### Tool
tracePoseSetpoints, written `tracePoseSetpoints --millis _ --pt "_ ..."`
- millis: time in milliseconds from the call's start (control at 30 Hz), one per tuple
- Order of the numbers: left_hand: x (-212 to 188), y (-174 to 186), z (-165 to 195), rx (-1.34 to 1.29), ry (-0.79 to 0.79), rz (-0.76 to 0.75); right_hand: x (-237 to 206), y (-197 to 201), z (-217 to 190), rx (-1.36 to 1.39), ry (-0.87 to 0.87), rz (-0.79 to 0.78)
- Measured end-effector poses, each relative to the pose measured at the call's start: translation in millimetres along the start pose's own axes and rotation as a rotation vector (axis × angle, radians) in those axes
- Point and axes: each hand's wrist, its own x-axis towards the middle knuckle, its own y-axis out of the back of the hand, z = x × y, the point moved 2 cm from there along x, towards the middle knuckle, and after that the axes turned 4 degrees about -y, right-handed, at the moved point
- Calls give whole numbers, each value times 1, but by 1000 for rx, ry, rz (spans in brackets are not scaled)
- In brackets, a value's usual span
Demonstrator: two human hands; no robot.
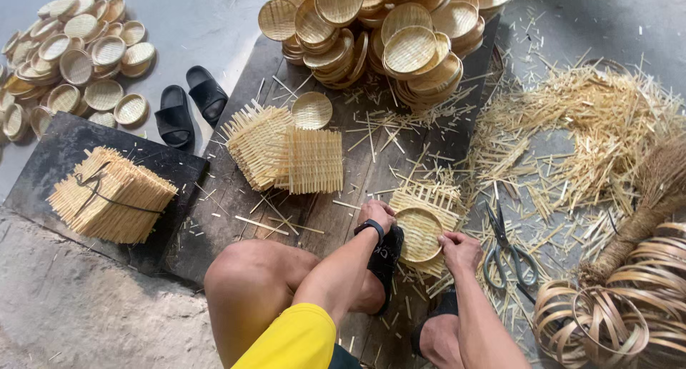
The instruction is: The person sits on the floor and shapes square woven bamboo mats into round trays by pressing them over a round wooden mold, trimming the overhanging edges with shears, and fitting a bamboo rim ring around the edge. Finished trays are stacked in a pile beside the work area.
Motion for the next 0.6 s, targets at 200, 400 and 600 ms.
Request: tracePoseSetpoints --millis 200,400,600 --pt "-7 8 7 -23 13 -4 2 3 -7 16 -144 -72" --pt "0 -5 -9 -49 6 34 6 5 -9 9 -98 -104" --pt "12 -10 -22 -244 -129 10 33 7 -5 154 -41 -321"
